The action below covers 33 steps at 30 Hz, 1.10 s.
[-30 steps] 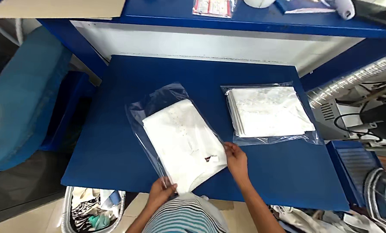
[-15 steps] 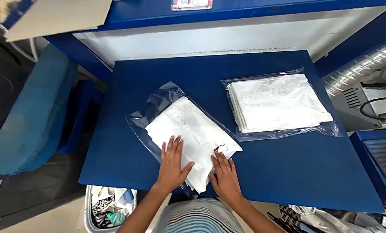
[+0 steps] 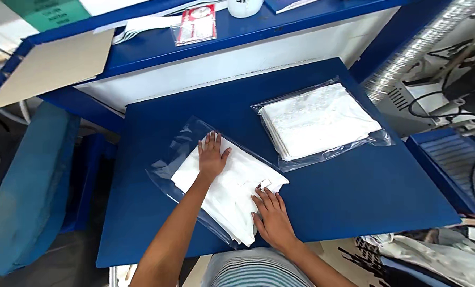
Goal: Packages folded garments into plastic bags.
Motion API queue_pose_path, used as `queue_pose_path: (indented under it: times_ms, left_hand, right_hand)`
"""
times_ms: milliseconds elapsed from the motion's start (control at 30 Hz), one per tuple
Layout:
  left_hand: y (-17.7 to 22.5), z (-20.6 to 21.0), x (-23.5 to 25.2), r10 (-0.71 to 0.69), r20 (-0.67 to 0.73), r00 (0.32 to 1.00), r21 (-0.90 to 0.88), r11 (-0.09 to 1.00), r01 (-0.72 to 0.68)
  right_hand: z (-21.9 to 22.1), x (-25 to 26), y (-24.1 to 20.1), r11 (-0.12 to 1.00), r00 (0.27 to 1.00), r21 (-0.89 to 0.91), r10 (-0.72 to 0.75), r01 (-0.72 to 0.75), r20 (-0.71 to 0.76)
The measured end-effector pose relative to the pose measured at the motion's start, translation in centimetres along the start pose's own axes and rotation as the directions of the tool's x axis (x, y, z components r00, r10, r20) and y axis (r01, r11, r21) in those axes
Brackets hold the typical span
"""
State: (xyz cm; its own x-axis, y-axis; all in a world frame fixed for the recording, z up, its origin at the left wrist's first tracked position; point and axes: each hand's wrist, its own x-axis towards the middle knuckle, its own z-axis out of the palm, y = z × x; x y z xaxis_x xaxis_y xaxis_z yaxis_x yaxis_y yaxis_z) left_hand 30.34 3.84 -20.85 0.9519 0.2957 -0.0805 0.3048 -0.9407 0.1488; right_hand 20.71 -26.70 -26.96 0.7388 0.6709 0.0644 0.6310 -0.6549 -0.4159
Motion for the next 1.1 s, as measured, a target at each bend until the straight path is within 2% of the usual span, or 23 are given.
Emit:
queue_pose_path:
  times_ms: [33,133,200,300,400,467,567,700,933,1000,1100]
  left_hand:
    - [-0.2,0.1,0.2,0.014,-0.015,1.0,0.011,1.0,-0.013]
    - [-0.8,1.0,0.7,-0.004,0.107,0.994,0.014,1.0,0.003]
    - [0.7,0.3,-0.1,0.01,0.119,0.993,-0.036,0.999,-0.006]
    - [4.8,0.1,-6.1,0.208,-0.069,0.976,-0.128,0.968,-0.216]
    - [8.0,2.3,-14.0,0.291,-0.022,0.957,-0.171,0.942,-0.29]
    - [8.2,3.6,-16.6,0.274,-0.001,0.962,-0.131,0.953,-0.272]
    - [7.7,2.9,-15.9,0.205,-0.071,0.976,-0.126,0.969,-0.212]
    - [7.9,0.8,-14.5,0.204,-0.121,0.971,-0.207,0.952,-0.226]
    - [9.7,0.9,-15.0,0.168,-0.067,0.984,-0.287,0.941,-0.18]
    - [9.8,0.8,-15.3,0.166,-0.073,0.983,-0.275,0.944,-0.18]
    - [9.3,0.8,-15.3,0.173,-0.162,0.972,-0.269,0.939,-0.212]
  right_hand:
    - [0.1,0.2,-0.2,1.0,1.0,0.005,0.02,-0.02,0.001]
    - [0.6,-0.2,-0.8,0.997,0.998,0.03,0.064,-0.065,0.008]
    - [0.8,-0.4,-0.9,0.997,0.997,0.024,0.08,-0.08,0.014]
    - [1.1,-0.2,-0.5,0.997,0.996,0.031,0.069,-0.071,0.048]
    - [1.3,0.1,-0.1,0.997,0.998,0.07,0.033,-0.037,0.061]
    - [1.5,0.1,0.1,0.998,0.998,0.06,0.016,-0.02,0.058]
    - [1.5,0.2,0.2,0.999,0.999,0.034,-0.002,0.001,0.038]
    - [1.6,0.9,0.1,0.999,0.999,0.016,-0.041,0.041,0.016]
    - [1.7,4.6,-1.5,0.997,0.996,0.003,-0.079,0.079,0.04]
    - [1.8,5.9,-2.2,0.994,0.995,0.04,-0.098,0.097,0.026]
    - [1.7,7.3,-3.4,0.974,0.992,0.188,-0.121,0.125,-0.031]
